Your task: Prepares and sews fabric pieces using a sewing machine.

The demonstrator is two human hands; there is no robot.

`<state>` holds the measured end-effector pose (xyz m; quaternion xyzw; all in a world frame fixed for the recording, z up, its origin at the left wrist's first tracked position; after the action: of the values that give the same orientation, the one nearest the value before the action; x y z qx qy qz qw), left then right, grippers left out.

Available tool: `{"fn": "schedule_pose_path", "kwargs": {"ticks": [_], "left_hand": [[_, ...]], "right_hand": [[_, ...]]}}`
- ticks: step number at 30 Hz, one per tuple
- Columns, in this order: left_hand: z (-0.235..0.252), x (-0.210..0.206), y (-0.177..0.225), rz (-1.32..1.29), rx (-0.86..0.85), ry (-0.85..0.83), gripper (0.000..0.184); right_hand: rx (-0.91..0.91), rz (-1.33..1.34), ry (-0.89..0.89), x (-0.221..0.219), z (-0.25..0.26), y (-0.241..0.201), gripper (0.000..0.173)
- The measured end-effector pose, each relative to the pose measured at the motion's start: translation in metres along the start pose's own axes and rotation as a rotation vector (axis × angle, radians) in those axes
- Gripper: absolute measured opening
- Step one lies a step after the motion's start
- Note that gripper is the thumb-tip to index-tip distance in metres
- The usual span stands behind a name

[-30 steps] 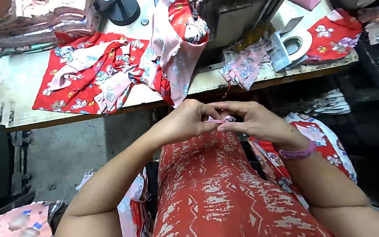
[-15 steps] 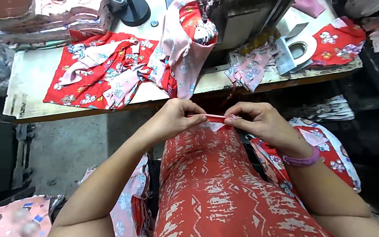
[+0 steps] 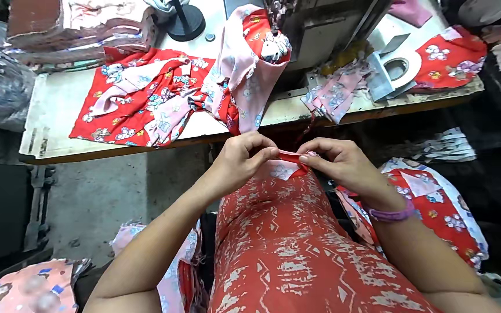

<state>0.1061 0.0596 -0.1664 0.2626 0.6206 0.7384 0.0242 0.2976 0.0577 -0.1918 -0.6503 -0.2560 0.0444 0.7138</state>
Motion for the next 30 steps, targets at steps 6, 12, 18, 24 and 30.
{"fn": "schedule_pose_path", "kwargs": {"ticks": [6, 12, 18, 24, 30], "left_hand": [[0.0, -0.011, 0.002, 0.03, -0.038, 0.044, 0.019], [0.002, -0.015, 0.0, -0.096, 0.012, 0.09, 0.021], [0.008, -0.002, 0.001, -0.199, 0.058, -0.005, 0.003], [0.038, 0.042, 0.013, -0.057, 0.012, 0.128, 0.003], [0.144, 0.094, 0.03, 0.107, -0.256, 0.113, 0.015]], "right_hand": [[-0.009, 0.012, 0.032, -0.004, 0.0, -0.002, 0.007], [-0.045, 0.049, 0.051, -0.006, 0.003, 0.005, 0.006], [-0.054, 0.031, 0.123, 0.003, 0.01, 0.003, 0.006], [0.01, 0.07, 0.221, 0.007, 0.04, -0.008, 0.004], [0.089, 0.109, 0.425, 0.031, 0.121, -0.03, 0.011]]}}
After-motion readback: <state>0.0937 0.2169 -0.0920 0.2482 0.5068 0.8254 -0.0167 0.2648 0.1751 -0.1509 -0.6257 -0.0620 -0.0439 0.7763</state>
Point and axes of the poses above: each hand's wrist, its own z-axis towards the middle knuckle, its own x-axis out of the back of the hand, y = z × x, the point moved 7 cm from there along z, towards the middle knuckle, and after that the axes turned 4 degrees about -z, right-handed, at the moved point
